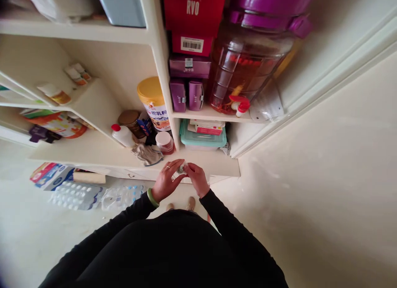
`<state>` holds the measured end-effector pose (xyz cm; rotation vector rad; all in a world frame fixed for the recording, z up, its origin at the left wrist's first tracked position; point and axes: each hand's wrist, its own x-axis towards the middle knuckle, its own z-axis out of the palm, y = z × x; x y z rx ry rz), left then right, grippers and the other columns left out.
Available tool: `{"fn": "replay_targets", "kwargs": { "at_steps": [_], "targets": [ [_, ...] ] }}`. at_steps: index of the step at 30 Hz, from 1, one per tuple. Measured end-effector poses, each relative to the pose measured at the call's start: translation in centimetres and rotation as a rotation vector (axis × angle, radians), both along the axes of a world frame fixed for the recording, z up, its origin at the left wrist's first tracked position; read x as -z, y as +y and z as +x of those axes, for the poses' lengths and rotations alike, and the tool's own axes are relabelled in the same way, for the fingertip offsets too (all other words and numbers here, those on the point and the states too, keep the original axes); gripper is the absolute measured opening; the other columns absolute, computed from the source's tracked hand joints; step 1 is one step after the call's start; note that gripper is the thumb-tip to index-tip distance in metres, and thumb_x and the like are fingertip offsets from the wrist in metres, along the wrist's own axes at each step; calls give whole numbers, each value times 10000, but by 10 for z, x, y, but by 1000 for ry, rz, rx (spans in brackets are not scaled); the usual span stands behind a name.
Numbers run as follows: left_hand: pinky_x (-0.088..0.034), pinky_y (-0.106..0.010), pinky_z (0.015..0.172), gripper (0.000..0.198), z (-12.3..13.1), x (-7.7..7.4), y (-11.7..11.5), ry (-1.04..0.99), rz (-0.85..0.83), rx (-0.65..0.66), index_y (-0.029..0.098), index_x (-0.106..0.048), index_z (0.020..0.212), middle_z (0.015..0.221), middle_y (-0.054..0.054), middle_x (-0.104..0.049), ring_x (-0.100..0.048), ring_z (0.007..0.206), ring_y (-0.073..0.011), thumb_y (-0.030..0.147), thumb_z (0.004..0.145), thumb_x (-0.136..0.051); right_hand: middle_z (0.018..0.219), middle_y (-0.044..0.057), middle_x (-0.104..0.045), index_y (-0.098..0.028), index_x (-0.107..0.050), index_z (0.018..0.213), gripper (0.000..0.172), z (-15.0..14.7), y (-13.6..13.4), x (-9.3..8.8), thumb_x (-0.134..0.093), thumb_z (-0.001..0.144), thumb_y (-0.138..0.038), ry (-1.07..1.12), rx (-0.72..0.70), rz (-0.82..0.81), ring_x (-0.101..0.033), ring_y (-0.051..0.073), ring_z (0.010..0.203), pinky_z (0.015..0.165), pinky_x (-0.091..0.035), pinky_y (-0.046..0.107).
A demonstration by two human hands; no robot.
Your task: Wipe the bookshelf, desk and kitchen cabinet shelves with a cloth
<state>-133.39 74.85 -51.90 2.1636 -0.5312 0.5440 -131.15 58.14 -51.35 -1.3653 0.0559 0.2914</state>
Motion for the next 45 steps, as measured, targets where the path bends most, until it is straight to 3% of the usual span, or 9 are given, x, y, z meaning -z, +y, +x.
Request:
{"fn": "replay_targets", "kwargs": {
  "at_steps": [3, 7, 9, 12, 16, 21, 27, 37, 45],
  "targets": [
    [-629, -412, 980, 304, -1, 5, -8, 43, -46, -59, 226, -736, 1299, 1211, -117, -804, -760, 1107, -252, 166, 1012, -656, 827, 0, -745, -243, -705, 1067, 611, 1, -13, 2, -906, 726, -707, -58, -5, -39, -708, 191, 742, 748, -669, 382],
    [-582, -289, 731, 192, 2, 5, -16, 176, -173, -261, 216, -720, 1083, 927, -33, -780, -702, 761, -164, 140, 908, -710, 1175, 98, -759, -274, -724, 1168, 356, -5, -15, -3, -823, 910, -497, -465, 89, -254, -743, 248, 1102, 941, -675, 423],
    [-532, -249, 653, 147, 5, 1, -19, 223, -242, -353, 210, -680, 974, 816, 10, -728, -635, 658, -128, 173, 855, -758, 1286, 118, -705, -277, -761, 1171, 275, -7, -12, -6, -766, 956, -448, -577, 65, -292, -719, 245, 1164, 902, -685, 383],
    [-545, -226, 648, 131, 6, -9, -25, 233, -333, -345, 201, -681, 906, 848, 2, -714, -641, 695, -116, 229, 831, -785, 1253, 99, -700, -272, -764, 1185, 328, -3, -9, -5, -767, 939, -489, -495, 46, -183, -728, 221, 1081, 838, -687, 339],
    [-637, -239, 704, 164, 1, -21, -36, 251, -433, -136, 193, -770, 1033, 1084, -69, -745, -737, 868, -146, 245, 880, -745, 978, 43, -755, -238, -741, 1015, 382, 13, -20, -4, -791, 857, -583, -220, 36, -31, -711, 199, 869, 767, -643, 332],
    [-646, -241, 747, 153, -2, -32, -51, 149, -384, -115, 204, -803, 949, 925, -48, -766, -744, 865, -146, 145, 919, -665, 881, 2, -727, -256, -673, 928, 354, 21, -36, -18, -830, 809, -549, -214, 71, 32, -669, 186, 820, 753, -593, 322],
    [-671, -237, 715, 122, 7, -39, -57, 220, -415, -57, 173, -807, 981, 1407, -160, -690, -764, 1064, -199, 273, 920, -772, 838, 3, -706, -257, -673, 877, 329, 26, -40, -23, -783, 830, -564, -255, 135, -21, -633, 184, 778, 734, -551, 323],
    [-600, -215, 641, 315, 39, -25, -62, 220, -497, -246, 201, -654, 1021, 938, -18, -698, -685, 764, -127, 223, 748, -809, 1186, 89, -759, -254, -809, 1046, 454, 22, -30, -15, -819, 842, -660, -258, 133, 108, -712, 256, 1101, 958, -641, 403],
    [-577, -210, 640, 100, 49, -27, -63, 165, -416, -253, 198, -684, 884, 823, 4, -691, -632, 685, -104, 207, 805, -746, 1124, 59, -795, -247, -737, 1042, 426, 25, -23, -11, -877, 808, -574, -202, 177, 232, -762, 222, 969, 885, -688, 409]
  ]
}}
